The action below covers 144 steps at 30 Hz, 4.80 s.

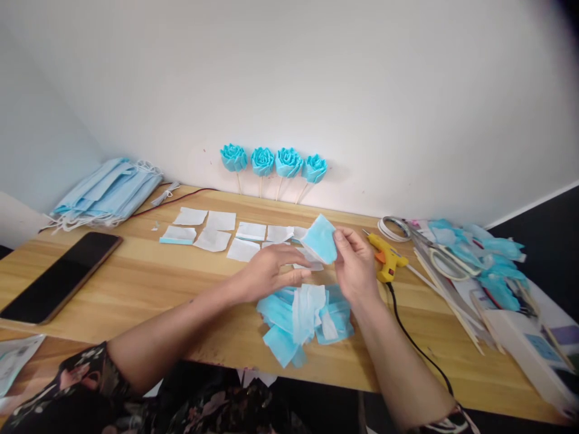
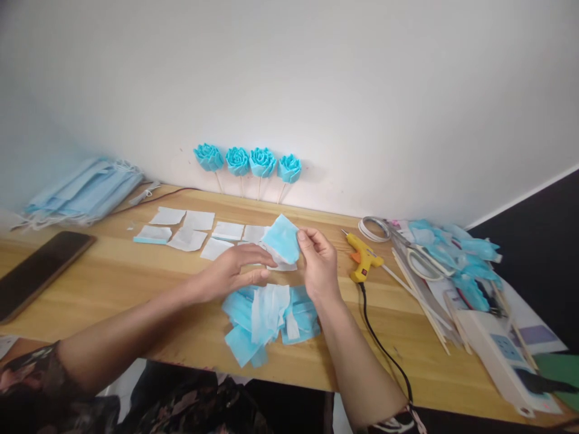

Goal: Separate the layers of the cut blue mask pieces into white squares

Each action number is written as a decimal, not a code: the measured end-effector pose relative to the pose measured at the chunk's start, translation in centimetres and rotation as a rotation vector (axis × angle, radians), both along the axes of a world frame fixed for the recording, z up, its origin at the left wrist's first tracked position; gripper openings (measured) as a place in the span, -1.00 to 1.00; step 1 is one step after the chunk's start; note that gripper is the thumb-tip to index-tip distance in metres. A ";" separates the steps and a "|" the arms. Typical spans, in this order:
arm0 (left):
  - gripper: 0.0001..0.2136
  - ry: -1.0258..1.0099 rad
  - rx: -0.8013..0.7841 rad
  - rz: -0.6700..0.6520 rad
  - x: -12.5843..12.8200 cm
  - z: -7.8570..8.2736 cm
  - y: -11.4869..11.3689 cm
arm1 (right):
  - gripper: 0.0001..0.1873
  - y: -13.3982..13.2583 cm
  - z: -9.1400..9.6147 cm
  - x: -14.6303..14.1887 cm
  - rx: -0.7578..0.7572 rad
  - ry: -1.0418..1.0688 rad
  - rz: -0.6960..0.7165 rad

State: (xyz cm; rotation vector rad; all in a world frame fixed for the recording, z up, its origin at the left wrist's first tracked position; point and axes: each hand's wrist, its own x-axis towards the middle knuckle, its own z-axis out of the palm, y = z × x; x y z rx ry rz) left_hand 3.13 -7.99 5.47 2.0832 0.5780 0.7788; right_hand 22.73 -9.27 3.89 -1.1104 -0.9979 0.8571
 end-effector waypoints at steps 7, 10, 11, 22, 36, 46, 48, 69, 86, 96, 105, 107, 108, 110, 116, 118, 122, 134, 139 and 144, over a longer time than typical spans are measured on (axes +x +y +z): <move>-0.06 -0.215 -0.371 0.027 0.3 -1.3 0.7 | -0.74 -0.6 -0.1 -0.2 -0.009 -0.122 0.113; -0.31 -0.358 -0.497 0.080 0.5 -1.0 0.7 | -0.79 -0.7 -0.1 -0.3 0.010 -0.206 0.095; -0.46 -0.372 -0.540 0.110 0.5 -0.9 0.7 | -0.79 -0.7 -0.1 -0.3 0.012 -0.217 0.093; -0.83 -0.159 -0.359 0.296 0.4 -0.3 0.9 | -0.71 -0.8 -0.2 -0.2 -0.045 -0.353 0.222; -0.39 -0.496 -0.882 0.089 0.2 -1.5 1.7 | -0.79 -1.1 0.4 -0.2 0.342 -0.577 0.238; -0.23 -0.603 -0.743 0.264 0.4 -1.6 2.1 | -0.61 -0.2 -0.9 -0.2 -0.051 -0.221 0.239; -0.23 -0.609 -0.725 0.264 0.6 -1.7 2.0 | -0.61 -0.3 -0.7 -0.3 -0.096 -0.214 0.308; -0.50 -0.572 -0.657 0.306 0.9 -2.2 1.8 | -0.67 -0.4 -1.2 -0.6 -0.105 -0.294 0.290; -0.47 -0.457 -0.565 0.378 0.1 -1.4 1.6 | -0.68 -0.6 -0.7 -0.9 -0.112 -0.456 0.247; -0.55 -0.399 -0.528 0.345 0.4 -1.9 1.5 | -0.66 -0.6 -0.7 -0.9 -0.110 -0.493 0.273; -0.56 -0.429 -0.525 0.393 0.1 -1.5 1.8 | -0.77 -0.6 -0.5 -0.7 -0.064 -0.442 0.210; -0.54 -0.472 -0.586 0.380 0.1 -1.5 1.9 | -0.71 -0.4 -0.8 -0.4 -0.037 -0.406 0.172; -0.53 -0.488 -0.612 0.373 0.0 -1.5 1.9 | -0.66 -0.3 -0.9 -0.4 -0.019 -0.408 0.161; -0.51 -0.506 -0.643 0.362 0.0 -1.4 1.9 | -0.60 -0.3 -1.0 -0.3 0.015 -0.444 0.149; -0.50 -0.502 -0.641 0.353 0.0 -1.4 1.8 | -0.65 -0.5 -0.5 -0.6 -0.017 -0.414 0.148; -0.52 -0.477 -0.606 0.360 0.0 -1.5 1.8 | -0.69 -0.6 -0.2 -0.7 -0.051 -0.391 0.165; -0.54 -0.405 -0.529 0.347 0.1 -1.6 1.7 | -0.69 -0.6 -0.1 -0.6 -0.078 -0.432 0.214; -0.64 -0.429 -0.612 0.422 0.3 -1.5 1.8 | -0.72 -0.8 0.0 -0.8 -0.074 -0.514 0.207; -0.63 -0.445 -0.602 0.454 0.2 -0.8 1.6 | -0.69 -1.0 0.1 -1.0 -0.038 -0.555 0.170; -0.61 -0.453 -0.563 0.434 0.1 -0.5 1.5 | -0.67 -0.9 0.2 -0.8 -0.045 -0.418 0.201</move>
